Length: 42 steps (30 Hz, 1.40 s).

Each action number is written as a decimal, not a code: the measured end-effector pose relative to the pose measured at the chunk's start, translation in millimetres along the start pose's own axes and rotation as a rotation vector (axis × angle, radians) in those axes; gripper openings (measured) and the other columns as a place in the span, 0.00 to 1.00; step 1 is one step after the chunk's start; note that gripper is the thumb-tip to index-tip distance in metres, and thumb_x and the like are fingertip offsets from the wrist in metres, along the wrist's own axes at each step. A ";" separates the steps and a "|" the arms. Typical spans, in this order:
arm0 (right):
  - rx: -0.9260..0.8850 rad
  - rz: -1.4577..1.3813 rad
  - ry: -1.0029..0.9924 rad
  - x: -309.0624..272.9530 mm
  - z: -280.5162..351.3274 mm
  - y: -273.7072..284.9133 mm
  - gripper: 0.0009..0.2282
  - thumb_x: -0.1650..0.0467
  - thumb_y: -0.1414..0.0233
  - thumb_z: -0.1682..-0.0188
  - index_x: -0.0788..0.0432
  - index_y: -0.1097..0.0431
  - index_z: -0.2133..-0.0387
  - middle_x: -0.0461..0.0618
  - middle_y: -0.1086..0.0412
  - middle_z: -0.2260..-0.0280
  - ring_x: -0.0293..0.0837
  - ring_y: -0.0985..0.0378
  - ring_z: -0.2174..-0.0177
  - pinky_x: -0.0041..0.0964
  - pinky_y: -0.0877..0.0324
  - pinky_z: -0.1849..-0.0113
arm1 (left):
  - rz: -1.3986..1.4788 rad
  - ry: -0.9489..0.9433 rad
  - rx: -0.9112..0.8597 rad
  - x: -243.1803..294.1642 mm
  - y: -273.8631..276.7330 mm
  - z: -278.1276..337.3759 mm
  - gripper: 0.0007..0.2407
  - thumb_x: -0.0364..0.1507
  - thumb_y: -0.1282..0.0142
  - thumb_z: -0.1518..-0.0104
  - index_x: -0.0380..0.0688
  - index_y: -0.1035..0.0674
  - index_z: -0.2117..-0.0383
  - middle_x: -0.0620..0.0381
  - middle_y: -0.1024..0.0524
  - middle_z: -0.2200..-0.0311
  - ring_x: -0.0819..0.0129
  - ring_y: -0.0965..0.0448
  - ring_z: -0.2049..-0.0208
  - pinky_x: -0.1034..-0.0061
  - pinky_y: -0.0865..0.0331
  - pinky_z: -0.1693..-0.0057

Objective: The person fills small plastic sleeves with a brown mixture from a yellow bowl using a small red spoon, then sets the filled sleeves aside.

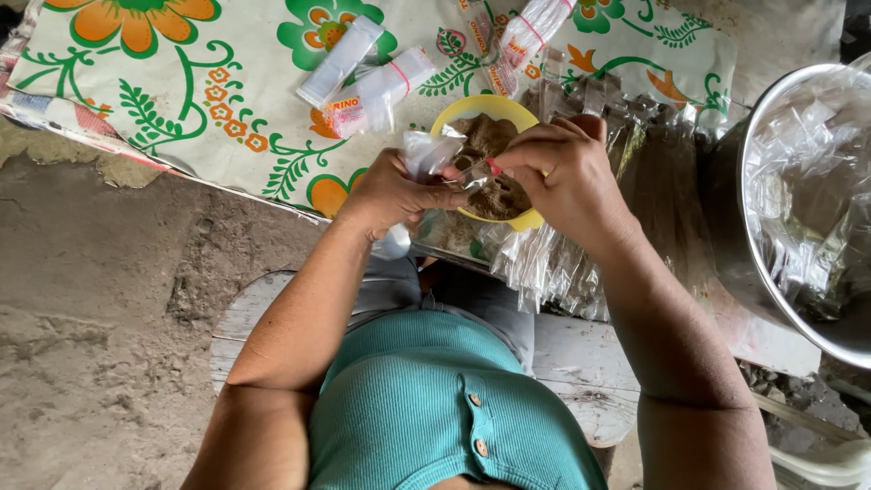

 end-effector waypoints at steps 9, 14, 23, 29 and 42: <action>0.364 0.718 0.294 -5.1 12.4 7.5 0.09 0.74 0.42 0.43 0.48 0.19 0.71 0.37 0.21 0.67 0.39 0.29 0.67 0.45 0.43 0.48 | 0.054 -0.122 -0.005 -15.2 -0.3 -5.7 0.10 0.20 0.25 0.58 0.34 0.18 0.74 0.50 0.23 0.85 0.75 0.29 0.92 0.89 0.38 0.85; -0.045 0.575 -0.180 48.4 36.6 -30.0 0.05 0.71 0.41 0.49 0.45 0.19 0.68 0.38 0.24 0.73 0.42 0.25 0.69 0.43 0.38 0.53 | 0.016 -0.040 0.054 14.5 0.4 6.1 0.10 0.22 0.24 0.60 0.39 0.16 0.74 0.51 0.21 0.84 0.78 0.30 0.91 0.89 0.38 0.84; -0.054 0.319 -0.260 31.3 22.0 -10.0 0.05 0.74 0.41 0.48 0.48 0.19 0.68 0.44 0.22 0.71 0.47 0.24 0.68 0.45 0.41 0.53 | -0.069 -0.036 0.058 9.5 6.4 3.7 0.11 0.22 0.22 0.63 0.40 0.17 0.77 0.54 0.22 0.86 0.78 0.29 0.91 0.89 0.39 0.83; 0.043 0.038 -0.230 33.1 26.1 15.0 0.05 0.77 0.38 0.50 0.53 0.21 0.67 0.45 0.22 0.67 0.51 0.22 0.62 0.47 0.40 0.54 | -0.005 -0.030 -0.024 -13.2 4.1 -4.6 0.11 0.21 0.23 0.61 0.37 0.17 0.75 0.53 0.22 0.85 0.78 0.29 0.91 0.89 0.38 0.82; 0.231 0.506 0.222 -15.7 15.0 14.8 0.07 0.76 0.42 0.48 0.51 0.20 0.73 0.40 0.22 0.67 0.43 0.27 0.68 0.48 0.43 0.51 | 0.112 -0.147 -0.090 -19.0 -9.4 -16.4 0.09 0.18 0.27 0.57 0.37 0.16 0.72 0.52 0.21 0.84 0.78 0.28 0.92 0.88 0.35 0.82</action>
Point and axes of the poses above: each hand's wrist, its own z-axis away from the middle knuckle, its own y-axis out of the back of the hand, x = y × z, the point moved 1 cm from there along -z, towards the middle knuckle
